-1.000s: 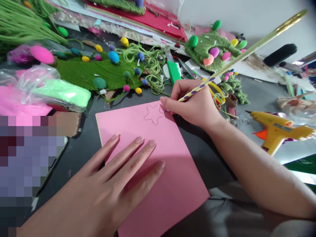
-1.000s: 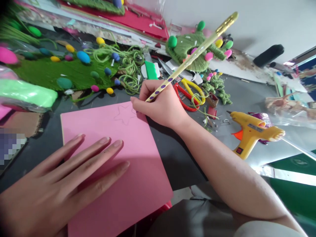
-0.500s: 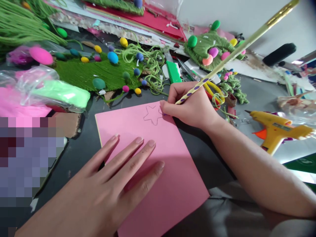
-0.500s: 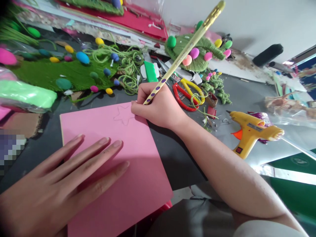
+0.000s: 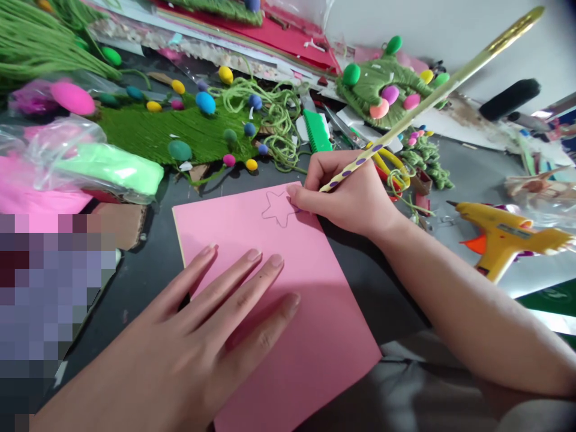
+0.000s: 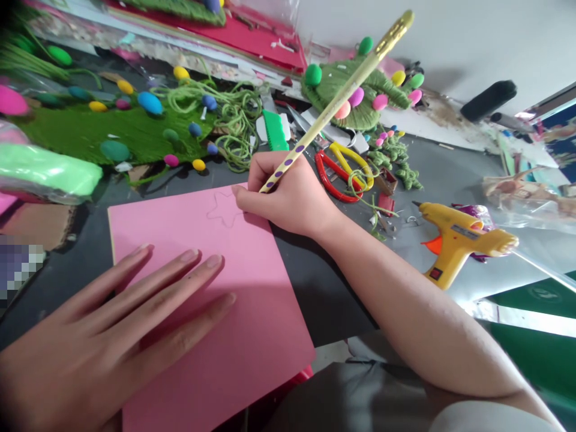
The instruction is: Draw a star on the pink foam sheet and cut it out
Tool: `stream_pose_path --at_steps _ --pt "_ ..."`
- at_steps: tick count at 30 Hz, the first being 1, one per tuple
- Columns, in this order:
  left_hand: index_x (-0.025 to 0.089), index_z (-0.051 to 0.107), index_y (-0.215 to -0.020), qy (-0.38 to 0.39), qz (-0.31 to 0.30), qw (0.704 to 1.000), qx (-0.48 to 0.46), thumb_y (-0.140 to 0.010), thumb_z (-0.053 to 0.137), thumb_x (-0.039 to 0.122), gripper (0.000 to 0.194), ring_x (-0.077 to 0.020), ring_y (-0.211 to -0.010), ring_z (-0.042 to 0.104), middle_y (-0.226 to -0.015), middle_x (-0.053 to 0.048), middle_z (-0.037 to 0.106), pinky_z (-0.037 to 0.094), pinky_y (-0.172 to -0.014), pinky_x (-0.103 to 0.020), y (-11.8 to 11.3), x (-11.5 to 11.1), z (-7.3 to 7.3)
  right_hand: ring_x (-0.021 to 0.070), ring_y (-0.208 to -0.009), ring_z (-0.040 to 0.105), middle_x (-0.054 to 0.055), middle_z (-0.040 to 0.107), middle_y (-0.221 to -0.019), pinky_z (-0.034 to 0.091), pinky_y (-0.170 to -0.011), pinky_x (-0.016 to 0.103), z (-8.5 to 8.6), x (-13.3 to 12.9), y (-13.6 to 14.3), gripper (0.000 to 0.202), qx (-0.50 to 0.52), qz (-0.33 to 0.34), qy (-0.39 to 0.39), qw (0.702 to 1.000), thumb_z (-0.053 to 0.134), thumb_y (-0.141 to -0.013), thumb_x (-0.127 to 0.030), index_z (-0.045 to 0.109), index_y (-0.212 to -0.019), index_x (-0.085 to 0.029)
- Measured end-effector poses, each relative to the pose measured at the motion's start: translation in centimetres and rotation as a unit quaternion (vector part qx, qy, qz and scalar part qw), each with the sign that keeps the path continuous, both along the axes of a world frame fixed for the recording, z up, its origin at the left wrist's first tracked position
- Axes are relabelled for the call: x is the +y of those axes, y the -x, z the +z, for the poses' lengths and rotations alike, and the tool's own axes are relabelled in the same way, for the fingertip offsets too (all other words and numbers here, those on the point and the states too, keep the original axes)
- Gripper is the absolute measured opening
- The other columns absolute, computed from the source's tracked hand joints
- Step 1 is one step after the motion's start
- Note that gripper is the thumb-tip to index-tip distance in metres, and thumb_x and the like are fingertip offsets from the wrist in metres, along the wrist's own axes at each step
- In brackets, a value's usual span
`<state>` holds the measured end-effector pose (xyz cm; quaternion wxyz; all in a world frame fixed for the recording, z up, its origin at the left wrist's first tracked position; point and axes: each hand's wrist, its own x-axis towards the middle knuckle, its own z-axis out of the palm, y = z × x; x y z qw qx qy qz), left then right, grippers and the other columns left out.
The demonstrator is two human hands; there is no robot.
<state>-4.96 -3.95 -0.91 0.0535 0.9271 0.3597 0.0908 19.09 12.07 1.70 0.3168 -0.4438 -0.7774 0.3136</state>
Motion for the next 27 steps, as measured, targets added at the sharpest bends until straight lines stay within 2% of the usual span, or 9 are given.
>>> stream_pose_path --at_steps 6,11,15,19,27 --pt "0.033 0.046 -0.161 -0.005 0.002 1.0 0.001 -0.088 0.064 0.049 0.078 -0.0354 -0.16 0.033 -0.171 -0.007 0.042 0.011 -0.134 -0.059 -0.04 0.01 0.08 0.0108 -0.054 0.043 -0.002 0.056 -0.056 0.039 -0.048 0.027 -0.13 0.0 -0.01 0.039 -0.012 0.014 -0.005 1.0 0.083 -0.082 -0.017 0.05 -0.061 -0.022" --pt "0.032 0.038 -0.165 0.004 -0.001 1.0 -0.009 -0.088 0.066 0.049 0.083 -0.035 -0.162 0.03 -0.174 -0.008 0.037 0.011 -0.134 -0.058 0.04 0.04 0.0 0.0099 -0.053 0.04 -0.003 0.053 -0.054 0.038 -0.05 0.028 -0.11 -0.03 -0.01 0.036 -0.016 0.007 -0.022 1.0 0.077 -0.082 -0.012 0.052 -0.059 -0.021" --pt "0.031 0.032 -0.167 -0.002 -0.006 1.0 -0.027 -0.091 0.065 0.051 0.086 -0.0334 -0.163 0.028 -0.174 -0.01 0.036 0.009 -0.135 -0.058 0.18 0.08 -0.31 0.0104 -0.053 0.042 -0.003 0.056 -0.056 0.038 -0.05 0.029 -0.1 -0.05 0.03 0.034 -0.009 0.011 -0.007 1.0 0.077 -0.082 -0.013 0.053 -0.059 -0.021" --pt "0.031 0.028 -0.168 0.012 -0.005 0.999 -0.03 -0.091 0.067 0.047 0.087 -0.0334 -0.163 0.026 -0.173 -0.01 0.037 0.007 -0.135 -0.058 0.13 0.11 -0.19 0.0104 -0.053 0.041 -0.003 0.052 -0.054 0.039 -0.051 0.029 -0.01 -0.05 0.03 0.037 -0.014 0.008 -0.006 1.0 0.078 -0.082 -0.011 0.051 -0.058 -0.021" --pt "0.031 0.028 -0.168 0.013 -0.008 0.999 -0.031 -0.092 0.065 0.046 0.086 -0.0342 -0.164 0.025 -0.176 -0.009 0.03 0.006 -0.135 -0.057 0.16 0.26 -0.06 0.0126 -0.057 0.05 -0.001 0.056 -0.059 0.046 -0.053 0.029 -0.06 0.15 0.1 0.041 0.0 -0.023 -0.007 1.0 0.076 -0.085 -0.01 0.047 -0.059 -0.022"
